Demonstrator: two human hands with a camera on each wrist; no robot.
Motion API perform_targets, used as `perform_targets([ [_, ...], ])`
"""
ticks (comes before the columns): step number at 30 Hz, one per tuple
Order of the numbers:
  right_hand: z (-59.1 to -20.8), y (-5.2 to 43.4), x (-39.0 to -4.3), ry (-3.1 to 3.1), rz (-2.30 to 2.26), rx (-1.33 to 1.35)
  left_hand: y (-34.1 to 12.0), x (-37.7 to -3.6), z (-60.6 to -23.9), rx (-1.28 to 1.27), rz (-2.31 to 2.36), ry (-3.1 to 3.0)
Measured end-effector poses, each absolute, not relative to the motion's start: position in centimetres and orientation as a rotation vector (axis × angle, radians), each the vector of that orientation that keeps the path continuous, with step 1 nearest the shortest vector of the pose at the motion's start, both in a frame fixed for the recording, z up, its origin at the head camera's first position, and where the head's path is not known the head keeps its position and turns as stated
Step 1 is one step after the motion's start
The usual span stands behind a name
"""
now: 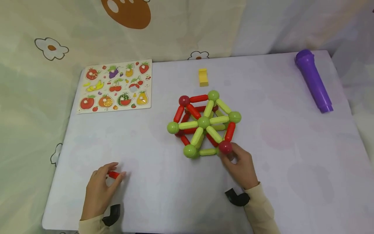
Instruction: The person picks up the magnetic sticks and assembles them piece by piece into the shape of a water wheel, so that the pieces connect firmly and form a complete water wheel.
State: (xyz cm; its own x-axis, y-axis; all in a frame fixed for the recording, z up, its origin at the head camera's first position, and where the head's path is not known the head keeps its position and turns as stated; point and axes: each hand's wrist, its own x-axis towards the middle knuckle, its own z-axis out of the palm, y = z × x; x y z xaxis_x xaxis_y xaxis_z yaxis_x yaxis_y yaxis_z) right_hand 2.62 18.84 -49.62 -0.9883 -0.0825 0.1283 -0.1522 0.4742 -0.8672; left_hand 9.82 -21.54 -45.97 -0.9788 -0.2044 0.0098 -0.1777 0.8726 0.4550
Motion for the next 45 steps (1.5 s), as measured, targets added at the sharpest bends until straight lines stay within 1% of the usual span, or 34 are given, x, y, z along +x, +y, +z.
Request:
perform_targets([
  [2,-49.7,19.3,2.4,-2.612,1.586,0.085,-21.8,10.0,-46.1,0.322,-0.705,-2.985],
  [4,-49.8,19.4,2.1,-2.583,1.624,0.029,-22.0,10.1,-46.3,0.337,-0.687,-2.981],
  [10,-49.6,19.7,1.8,-2.498,1.675,0.114,-22.9,10.6,-46.7,0.407,-0.646,-2.995],
  [12,-49.5,20.1,1.9,-2.511,1.664,0.114,-23.5,11.2,-46.5,0.514,-0.612,-3.027],
  [17,-49.7,22.1,2.6,-2.549,1.64,0.087,-25.0,13.7,-45.4,0.921,-0.528,-3.189],
  [20,-49.8,23.2,2.9,-2.523,1.671,0.086,-25.4,14.5,-45.4,1.019,-0.61,-3.309],
  [25,-50.0,23.7,2.9,-2.462,1.767,0.112,-24.8,14.6,-46.5,0.913,-0.726,-3.27],
  [32,-50.1,23.5,2.9,-2.481,1.77,0.099,-23.3,12.5,-47.8,0.656,-0.653,-3.11],
  [40,-49.5,22.8,3.0,-2.59,1.661,-0.041,-20.7,8.4,-47.9,0.361,-0.594,-3.116],
  [42,-49.4,22.2,2.9,-2.63,1.583,-0.024,-19.3,7.1,-47.8,0.234,-0.589,-3.123],
  [45,-49.3,21.3,2.5,-2.678,1.453,0.098,-16.8,5.2,-47.6,0.034,-0.586,-3.135],
])
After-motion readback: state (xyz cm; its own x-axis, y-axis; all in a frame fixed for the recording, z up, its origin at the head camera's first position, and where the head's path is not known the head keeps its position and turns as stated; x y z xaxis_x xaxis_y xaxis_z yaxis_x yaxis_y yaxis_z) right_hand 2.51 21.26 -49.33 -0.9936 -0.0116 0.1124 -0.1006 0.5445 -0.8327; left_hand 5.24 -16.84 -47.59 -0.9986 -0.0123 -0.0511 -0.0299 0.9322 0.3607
